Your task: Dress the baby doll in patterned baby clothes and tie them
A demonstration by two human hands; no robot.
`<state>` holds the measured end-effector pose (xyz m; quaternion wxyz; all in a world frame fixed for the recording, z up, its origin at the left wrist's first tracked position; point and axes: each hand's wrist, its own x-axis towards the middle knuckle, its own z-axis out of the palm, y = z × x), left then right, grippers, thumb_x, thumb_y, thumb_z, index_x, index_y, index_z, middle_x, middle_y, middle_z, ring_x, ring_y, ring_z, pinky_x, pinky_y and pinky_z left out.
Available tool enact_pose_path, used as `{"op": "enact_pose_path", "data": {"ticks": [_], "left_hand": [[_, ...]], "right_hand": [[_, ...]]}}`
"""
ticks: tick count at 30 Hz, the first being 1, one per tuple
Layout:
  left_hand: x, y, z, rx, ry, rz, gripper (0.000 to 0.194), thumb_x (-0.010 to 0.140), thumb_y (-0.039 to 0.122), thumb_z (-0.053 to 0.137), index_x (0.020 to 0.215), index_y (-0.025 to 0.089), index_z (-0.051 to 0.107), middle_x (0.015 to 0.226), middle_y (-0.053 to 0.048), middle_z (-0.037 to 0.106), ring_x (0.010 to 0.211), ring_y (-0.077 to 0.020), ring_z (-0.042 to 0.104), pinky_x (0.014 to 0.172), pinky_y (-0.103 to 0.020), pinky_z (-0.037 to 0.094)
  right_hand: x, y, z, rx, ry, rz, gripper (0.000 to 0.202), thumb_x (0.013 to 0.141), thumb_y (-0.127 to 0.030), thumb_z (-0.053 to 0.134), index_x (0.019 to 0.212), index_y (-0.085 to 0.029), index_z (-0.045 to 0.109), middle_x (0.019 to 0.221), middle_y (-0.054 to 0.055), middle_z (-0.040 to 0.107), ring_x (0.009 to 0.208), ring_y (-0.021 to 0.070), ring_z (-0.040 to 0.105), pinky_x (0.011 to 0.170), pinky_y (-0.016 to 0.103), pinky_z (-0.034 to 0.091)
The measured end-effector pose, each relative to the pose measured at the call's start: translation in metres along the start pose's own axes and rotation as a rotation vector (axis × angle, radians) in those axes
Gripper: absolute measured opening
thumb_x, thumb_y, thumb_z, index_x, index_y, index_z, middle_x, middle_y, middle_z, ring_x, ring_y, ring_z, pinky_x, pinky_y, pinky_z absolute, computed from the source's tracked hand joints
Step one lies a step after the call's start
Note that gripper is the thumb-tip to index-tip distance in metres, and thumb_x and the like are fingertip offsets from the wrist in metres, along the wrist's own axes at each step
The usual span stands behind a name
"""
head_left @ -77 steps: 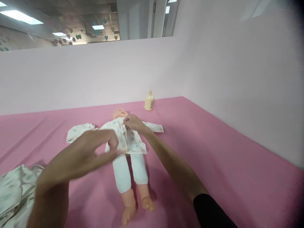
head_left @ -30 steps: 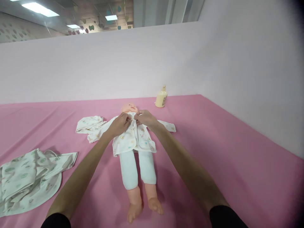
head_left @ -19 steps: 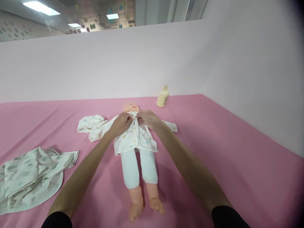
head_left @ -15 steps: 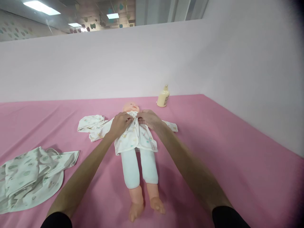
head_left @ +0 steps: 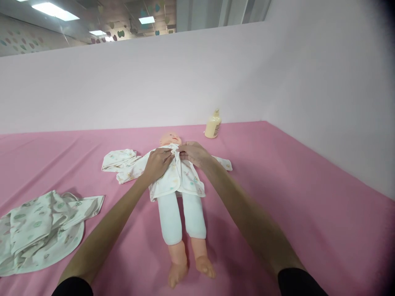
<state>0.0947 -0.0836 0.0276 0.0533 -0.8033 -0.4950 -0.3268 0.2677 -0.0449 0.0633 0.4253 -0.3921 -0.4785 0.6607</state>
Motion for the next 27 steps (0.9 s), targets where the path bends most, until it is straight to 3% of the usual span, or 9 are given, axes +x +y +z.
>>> {"op": "enact_pose_path", "data": {"ticks": [5,13,19,27], "left_hand": [[0.0,0.002,0.001,-0.085,0.02,-0.065,0.029,0.099,0.032,0.045,0.102,0.023,0.072,0.115,-0.006,0.07,0.108,-0.0216,0.062,0.095,-0.037,0.048],[0.001,0.004,-0.002,-0.038,0.013,-0.045,0.036,0.102,0.031,0.037,0.083,0.02,0.065,0.089,-0.006,0.069,0.089,-0.0202,0.062,0.084,-0.033,0.045],[0.001,0.005,0.0,0.027,0.018,-0.072,0.028,0.101,0.026,0.039,0.095,0.019,0.065,0.103,-0.007,0.071,0.098,-0.0218,0.061,0.087,-0.035,0.043],[0.0,0.009,0.001,0.045,0.102,-0.104,0.022,0.099,0.025,0.045,0.1,0.02,0.066,0.102,-0.007,0.071,0.1,-0.0231,0.061,0.09,-0.036,0.043]], "right_hand": [[0.001,0.001,-0.002,-0.01,-0.044,-0.009,0.017,0.075,0.001,0.066,0.067,-0.014,0.062,0.067,0.004,0.067,0.063,0.0129,0.065,0.07,0.025,0.058],[-0.001,-0.006,-0.014,-0.068,-0.174,-0.029,0.015,0.072,-0.011,0.076,0.065,-0.015,0.063,0.074,0.005,0.07,0.075,0.0161,0.067,0.076,0.027,0.059],[-0.005,-0.009,-0.014,-0.082,-0.207,-0.03,0.015,0.07,-0.014,0.078,0.063,-0.015,0.064,0.072,0.005,0.069,0.077,0.0167,0.067,0.078,0.027,0.058],[-0.001,-0.007,-0.015,-0.118,-0.22,-0.03,0.01,0.076,-0.015,0.073,0.069,-0.014,0.066,0.075,0.007,0.07,0.077,0.0163,0.067,0.079,0.028,0.058]]}}
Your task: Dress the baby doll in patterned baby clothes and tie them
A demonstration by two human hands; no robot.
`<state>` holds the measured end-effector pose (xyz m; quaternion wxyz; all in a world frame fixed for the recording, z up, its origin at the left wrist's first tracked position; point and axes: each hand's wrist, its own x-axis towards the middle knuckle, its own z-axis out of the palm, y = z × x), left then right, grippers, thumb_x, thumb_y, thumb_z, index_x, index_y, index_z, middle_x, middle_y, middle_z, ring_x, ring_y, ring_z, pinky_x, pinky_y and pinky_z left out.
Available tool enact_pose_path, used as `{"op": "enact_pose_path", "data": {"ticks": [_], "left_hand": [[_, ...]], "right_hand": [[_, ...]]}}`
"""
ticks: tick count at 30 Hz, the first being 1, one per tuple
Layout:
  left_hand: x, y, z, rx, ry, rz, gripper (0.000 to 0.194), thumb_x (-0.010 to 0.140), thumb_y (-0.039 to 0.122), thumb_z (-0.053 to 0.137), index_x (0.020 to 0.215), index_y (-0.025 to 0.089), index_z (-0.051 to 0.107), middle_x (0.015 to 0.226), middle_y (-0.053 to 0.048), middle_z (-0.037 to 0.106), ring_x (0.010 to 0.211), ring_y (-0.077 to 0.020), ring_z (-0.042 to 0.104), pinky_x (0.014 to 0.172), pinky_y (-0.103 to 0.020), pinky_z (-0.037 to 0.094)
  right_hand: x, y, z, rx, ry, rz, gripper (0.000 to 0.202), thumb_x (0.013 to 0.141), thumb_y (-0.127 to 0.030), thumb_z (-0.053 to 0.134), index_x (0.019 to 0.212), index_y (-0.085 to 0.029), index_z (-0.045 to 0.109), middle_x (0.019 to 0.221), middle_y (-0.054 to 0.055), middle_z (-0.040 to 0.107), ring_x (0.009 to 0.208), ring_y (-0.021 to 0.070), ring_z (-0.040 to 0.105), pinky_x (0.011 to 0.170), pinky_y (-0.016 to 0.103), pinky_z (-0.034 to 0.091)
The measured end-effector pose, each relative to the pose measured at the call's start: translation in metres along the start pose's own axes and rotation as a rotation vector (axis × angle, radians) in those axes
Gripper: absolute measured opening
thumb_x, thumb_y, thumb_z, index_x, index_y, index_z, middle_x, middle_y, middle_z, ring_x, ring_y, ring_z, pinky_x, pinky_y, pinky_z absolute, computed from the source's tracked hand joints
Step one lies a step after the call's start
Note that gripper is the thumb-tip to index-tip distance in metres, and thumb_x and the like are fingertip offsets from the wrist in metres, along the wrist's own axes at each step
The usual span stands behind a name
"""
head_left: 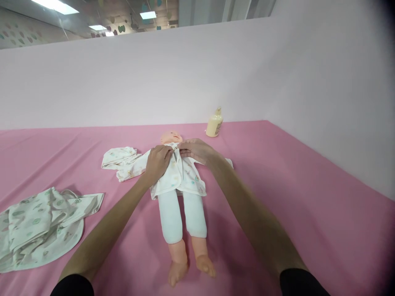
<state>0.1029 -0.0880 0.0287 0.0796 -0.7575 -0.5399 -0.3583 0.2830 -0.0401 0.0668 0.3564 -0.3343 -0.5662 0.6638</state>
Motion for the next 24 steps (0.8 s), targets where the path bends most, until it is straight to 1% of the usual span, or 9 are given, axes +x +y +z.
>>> {"op": "enact_pose_path", "data": {"ticks": [5,9,12,15,20,24], "left_hand": [[-0.0007,0.0004,0.0008,0.011,0.042,-0.001,0.023,0.099,0.028,0.045,0.1,0.02,0.066,0.102,-0.007,0.071,0.102,-0.0231,0.061,0.092,-0.037,0.044],[-0.0018,0.0015,0.0021,0.027,0.056,0.006,0.021,0.098,0.025,0.046,0.1,0.02,0.067,0.101,-0.008,0.071,0.101,-0.0235,0.06,0.093,-0.038,0.043],[-0.0022,0.0036,0.0017,0.039,0.052,0.006,0.02,0.097,0.021,0.048,0.098,0.02,0.068,0.1,-0.008,0.071,0.101,-0.0239,0.059,0.094,-0.039,0.043],[-0.0021,0.0049,0.0008,0.038,0.032,-0.002,0.021,0.097,0.021,0.047,0.098,0.02,0.068,0.1,-0.008,0.072,0.102,-0.0244,0.059,0.094,-0.04,0.043],[-0.0016,0.0019,0.0032,0.043,0.037,-0.016,0.021,0.096,0.023,0.048,0.096,0.021,0.069,0.098,-0.007,0.072,0.101,-0.0237,0.06,0.094,-0.039,0.044],[-0.0009,-0.0004,0.0059,0.011,0.043,-0.042,0.022,0.096,0.026,0.048,0.095,0.02,0.069,0.095,-0.008,0.071,0.098,-0.0243,0.06,0.091,-0.039,0.045]], "right_hand": [[-0.0004,-0.0006,0.0006,0.018,-0.004,-0.005,0.012,0.076,-0.015,0.075,0.069,-0.014,0.065,0.073,0.006,0.069,0.075,0.0154,0.067,0.078,0.027,0.058],[0.0009,0.0011,-0.0005,0.019,-0.011,-0.015,0.013,0.076,-0.015,0.075,0.068,-0.014,0.065,0.073,0.006,0.069,0.074,0.0151,0.067,0.078,0.027,0.058],[0.0017,0.0024,-0.0025,0.005,-0.039,-0.027,0.01,0.077,-0.015,0.073,0.07,-0.014,0.067,0.078,0.007,0.071,0.077,0.0158,0.067,0.08,0.027,0.058],[0.001,0.0021,-0.0036,-0.01,-0.064,-0.04,0.007,0.079,-0.016,0.071,0.073,-0.013,0.068,0.083,0.009,0.072,0.079,0.0163,0.067,0.082,0.028,0.058],[0.0005,0.001,-0.0034,0.001,-0.032,-0.016,0.008,0.081,-0.013,0.068,0.072,-0.012,0.068,0.081,0.008,0.071,0.076,0.0146,0.067,0.079,0.027,0.059],[0.0018,0.0025,-0.0038,0.0,-0.027,-0.017,0.006,0.081,-0.012,0.07,0.075,-0.011,0.069,0.081,0.009,0.071,0.074,0.0134,0.066,0.076,0.025,0.059]]}}
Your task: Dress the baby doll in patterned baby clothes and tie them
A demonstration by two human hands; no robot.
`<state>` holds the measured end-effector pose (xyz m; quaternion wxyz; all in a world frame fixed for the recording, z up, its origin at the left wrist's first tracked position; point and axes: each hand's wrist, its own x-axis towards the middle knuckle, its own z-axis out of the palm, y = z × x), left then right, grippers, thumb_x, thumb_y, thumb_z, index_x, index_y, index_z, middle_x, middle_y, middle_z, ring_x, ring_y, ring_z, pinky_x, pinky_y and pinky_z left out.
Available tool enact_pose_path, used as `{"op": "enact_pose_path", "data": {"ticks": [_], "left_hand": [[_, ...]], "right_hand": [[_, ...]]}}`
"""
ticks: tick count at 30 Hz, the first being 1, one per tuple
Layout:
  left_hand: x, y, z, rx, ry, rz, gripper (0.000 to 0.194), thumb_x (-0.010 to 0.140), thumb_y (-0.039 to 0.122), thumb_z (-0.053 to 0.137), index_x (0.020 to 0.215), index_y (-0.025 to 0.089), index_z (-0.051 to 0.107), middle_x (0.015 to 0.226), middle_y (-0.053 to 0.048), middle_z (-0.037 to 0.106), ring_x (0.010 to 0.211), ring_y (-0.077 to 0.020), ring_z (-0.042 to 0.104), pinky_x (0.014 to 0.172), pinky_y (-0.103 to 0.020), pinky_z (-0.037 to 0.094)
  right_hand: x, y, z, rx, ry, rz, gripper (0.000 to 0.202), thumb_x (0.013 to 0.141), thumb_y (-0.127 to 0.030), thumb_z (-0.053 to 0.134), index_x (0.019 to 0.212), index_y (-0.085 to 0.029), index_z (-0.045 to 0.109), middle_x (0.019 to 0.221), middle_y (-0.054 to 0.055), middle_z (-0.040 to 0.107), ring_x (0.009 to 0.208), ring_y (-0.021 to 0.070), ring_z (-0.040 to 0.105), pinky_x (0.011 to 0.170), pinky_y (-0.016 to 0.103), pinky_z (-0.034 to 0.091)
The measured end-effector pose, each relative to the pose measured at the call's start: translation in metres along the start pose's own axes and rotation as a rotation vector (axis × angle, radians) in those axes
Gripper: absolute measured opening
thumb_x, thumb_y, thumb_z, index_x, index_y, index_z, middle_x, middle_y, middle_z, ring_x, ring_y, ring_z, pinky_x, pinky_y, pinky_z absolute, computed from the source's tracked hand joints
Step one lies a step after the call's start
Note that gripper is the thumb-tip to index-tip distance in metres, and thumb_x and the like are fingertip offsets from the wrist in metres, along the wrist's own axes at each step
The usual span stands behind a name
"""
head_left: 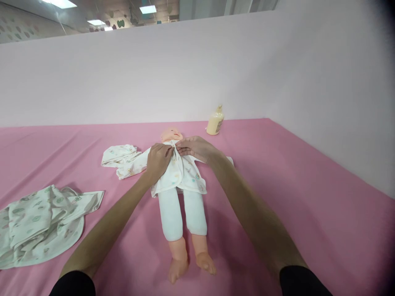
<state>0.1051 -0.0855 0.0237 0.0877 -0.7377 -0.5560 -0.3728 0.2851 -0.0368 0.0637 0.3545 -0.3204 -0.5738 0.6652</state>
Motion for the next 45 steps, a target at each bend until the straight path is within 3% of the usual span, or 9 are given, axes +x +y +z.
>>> {"op": "enact_pose_path", "data": {"ticks": [7,13,24,30,45], "left_hand": [[0.002,0.003,-0.003,-0.128,-0.016,-0.044,0.015,0.094,0.024,0.052,0.092,0.019,0.066,0.095,-0.006,0.07,0.096,-0.0224,0.059,0.088,-0.037,0.045],[0.002,0.004,-0.005,-0.207,0.004,-0.094,0.014,0.092,0.023,0.054,0.084,0.02,0.065,0.089,-0.003,0.069,0.09,-0.0203,0.059,0.086,-0.035,0.045],[0.001,0.001,-0.002,-0.166,0.03,-0.028,0.018,0.094,0.025,0.053,0.086,0.02,0.068,0.088,-0.004,0.07,0.087,-0.0209,0.057,0.083,-0.035,0.044],[0.001,-0.002,0.001,-0.153,0.06,0.027,0.017,0.094,0.022,0.053,0.085,0.019,0.067,0.088,-0.005,0.07,0.087,-0.0213,0.058,0.083,-0.035,0.043],[0.0,-0.004,0.003,-0.164,0.022,0.001,0.013,0.091,0.017,0.054,0.088,0.02,0.067,0.092,-0.004,0.07,0.091,-0.0209,0.057,0.085,-0.035,0.044]], "right_hand": [[0.005,0.005,0.0,-0.076,0.039,-0.008,0.005,0.08,-0.012,0.071,0.075,-0.012,0.07,0.08,0.008,0.071,0.073,0.0131,0.066,0.072,0.023,0.058],[0.008,0.011,-0.003,-0.238,0.079,-0.099,0.004,0.078,-0.015,0.073,0.082,-0.015,0.073,0.082,0.007,0.072,0.075,0.0143,0.066,0.071,0.023,0.056],[0.005,0.009,-0.001,-0.41,0.063,-0.108,0.008,0.079,-0.022,0.072,0.084,-0.017,0.074,0.087,0.006,0.073,0.077,0.0146,0.067,0.072,0.023,0.054],[0.004,0.008,0.0,-0.388,0.079,-0.114,0.006,0.076,-0.02,0.073,0.081,-0.017,0.072,0.087,0.006,0.073,0.076,0.015,0.066,0.071,0.024,0.054],[0.012,0.016,-0.005,-0.336,0.088,-0.163,0.014,0.071,-0.024,0.08,0.081,-0.017,0.072,0.075,0.004,0.071,0.069,0.0148,0.063,0.064,0.025,0.052]]}}
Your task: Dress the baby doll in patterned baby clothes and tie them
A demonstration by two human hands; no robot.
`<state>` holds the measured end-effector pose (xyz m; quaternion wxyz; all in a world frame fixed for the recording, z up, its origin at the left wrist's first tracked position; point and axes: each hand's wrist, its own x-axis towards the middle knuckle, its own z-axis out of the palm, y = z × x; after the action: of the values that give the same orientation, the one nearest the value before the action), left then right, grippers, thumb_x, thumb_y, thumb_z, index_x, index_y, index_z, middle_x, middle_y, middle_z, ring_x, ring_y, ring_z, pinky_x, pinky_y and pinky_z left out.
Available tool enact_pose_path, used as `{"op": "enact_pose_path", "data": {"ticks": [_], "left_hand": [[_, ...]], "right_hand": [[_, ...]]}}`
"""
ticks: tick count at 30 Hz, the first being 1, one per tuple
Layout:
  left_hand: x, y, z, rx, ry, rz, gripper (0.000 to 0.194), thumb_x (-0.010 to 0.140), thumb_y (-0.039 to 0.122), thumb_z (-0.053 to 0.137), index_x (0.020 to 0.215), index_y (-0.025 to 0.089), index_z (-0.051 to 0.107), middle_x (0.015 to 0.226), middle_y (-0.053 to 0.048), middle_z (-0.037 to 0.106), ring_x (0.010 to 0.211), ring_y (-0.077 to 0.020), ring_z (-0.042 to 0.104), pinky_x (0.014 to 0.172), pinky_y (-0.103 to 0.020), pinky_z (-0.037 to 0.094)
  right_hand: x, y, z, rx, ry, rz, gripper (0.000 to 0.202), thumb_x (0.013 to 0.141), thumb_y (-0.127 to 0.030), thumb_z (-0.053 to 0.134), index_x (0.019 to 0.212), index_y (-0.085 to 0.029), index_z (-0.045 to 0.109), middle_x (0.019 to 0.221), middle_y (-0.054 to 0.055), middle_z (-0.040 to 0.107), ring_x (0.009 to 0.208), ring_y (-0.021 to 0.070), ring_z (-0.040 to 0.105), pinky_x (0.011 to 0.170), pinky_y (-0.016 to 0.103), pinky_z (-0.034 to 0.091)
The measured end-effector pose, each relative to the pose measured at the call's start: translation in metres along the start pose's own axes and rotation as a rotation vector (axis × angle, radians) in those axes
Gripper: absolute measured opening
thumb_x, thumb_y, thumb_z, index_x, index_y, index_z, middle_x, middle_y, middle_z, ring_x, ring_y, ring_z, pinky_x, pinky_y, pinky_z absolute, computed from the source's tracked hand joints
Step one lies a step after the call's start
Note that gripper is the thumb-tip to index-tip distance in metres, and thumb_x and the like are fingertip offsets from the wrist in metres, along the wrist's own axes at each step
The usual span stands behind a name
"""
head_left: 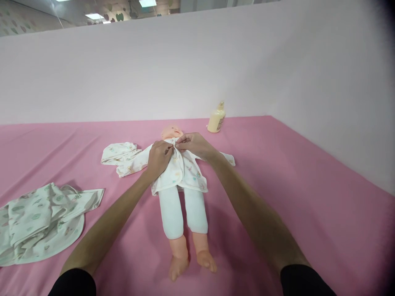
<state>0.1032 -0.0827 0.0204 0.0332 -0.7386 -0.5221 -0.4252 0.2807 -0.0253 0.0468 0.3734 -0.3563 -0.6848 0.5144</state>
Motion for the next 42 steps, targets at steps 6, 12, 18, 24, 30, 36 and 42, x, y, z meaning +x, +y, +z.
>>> {"op": "enact_pose_path", "data": {"ticks": [6,12,18,24,30,36,42], "left_hand": [[0.001,0.004,-0.002,-0.034,-0.023,-0.022,0.013,0.089,0.017,0.054,0.087,0.02,0.066,0.091,-0.005,0.068,0.092,-0.0215,0.056,0.085,-0.035,0.044],[0.004,0.012,-0.012,-0.21,-0.112,-0.103,0.014,0.082,0.014,0.053,0.084,0.021,0.065,0.091,-0.003,0.065,0.093,-0.0204,0.057,0.085,-0.034,0.045],[0.004,0.009,-0.014,-0.305,-0.121,-0.135,0.019,0.084,0.014,0.048,0.087,0.021,0.065,0.094,-0.002,0.065,0.094,-0.0187,0.058,0.088,-0.033,0.044],[0.006,0.008,-0.014,-0.35,-0.155,-0.22,0.02,0.092,0.032,0.05,0.084,0.021,0.066,0.096,-0.003,0.067,0.094,-0.0188,0.059,0.086,-0.033,0.045],[0.006,0.004,-0.014,-0.345,-0.163,-0.205,0.024,0.094,0.03,0.047,0.083,0.021,0.066,0.093,-0.004,0.067,0.094,-0.0198,0.06,0.083,-0.033,0.047],[0.008,0.005,-0.013,-0.266,-0.178,-0.171,0.022,0.093,0.025,0.046,0.076,0.02,0.058,0.089,-0.004,0.066,0.093,-0.0197,0.059,0.084,-0.035,0.046],[0.008,0.006,-0.011,-0.213,-0.164,-0.13,0.021,0.094,0.025,0.045,0.076,0.02,0.055,0.089,-0.005,0.064,0.09,-0.0197,0.058,0.083,-0.035,0.045]], "right_hand": [[-0.003,-0.003,0.001,-0.032,0.012,-0.007,0.014,0.072,-0.022,0.079,0.082,-0.017,0.072,0.075,0.004,0.071,0.069,0.0151,0.063,0.066,0.027,0.051],[-0.006,-0.008,0.003,-0.043,0.029,-0.046,0.015,0.071,-0.022,0.078,0.081,-0.016,0.069,0.072,0.002,0.068,0.068,0.0132,0.062,0.067,0.025,0.05],[-0.006,-0.009,0.004,-0.006,0.008,-0.035,0.024,0.068,-0.023,0.082,0.086,-0.015,0.069,0.078,0.004,0.069,0.071,0.0129,0.061,0.067,0.026,0.05],[-0.004,-0.005,0.005,-0.027,-0.022,-0.068,0.021,0.07,-0.028,0.081,0.081,-0.015,0.069,0.074,0.002,0.067,0.071,0.0124,0.06,0.067,0.025,0.048],[-0.002,-0.003,0.007,-0.068,-0.001,-0.07,0.024,0.066,-0.03,0.083,0.078,-0.015,0.069,0.072,0.0,0.066,0.069,0.0113,0.059,0.065,0.024,0.047],[-0.005,-0.006,0.007,0.012,-0.014,-0.018,0.023,0.066,-0.026,0.084,0.081,-0.015,0.071,0.073,0.001,0.067,0.068,0.0113,0.06,0.067,0.024,0.05],[-0.01,-0.012,0.002,0.066,-0.073,0.029,0.014,0.072,-0.019,0.08,0.082,-0.015,0.071,0.076,0.002,0.069,0.068,0.0104,0.06,0.07,0.024,0.05]]}}
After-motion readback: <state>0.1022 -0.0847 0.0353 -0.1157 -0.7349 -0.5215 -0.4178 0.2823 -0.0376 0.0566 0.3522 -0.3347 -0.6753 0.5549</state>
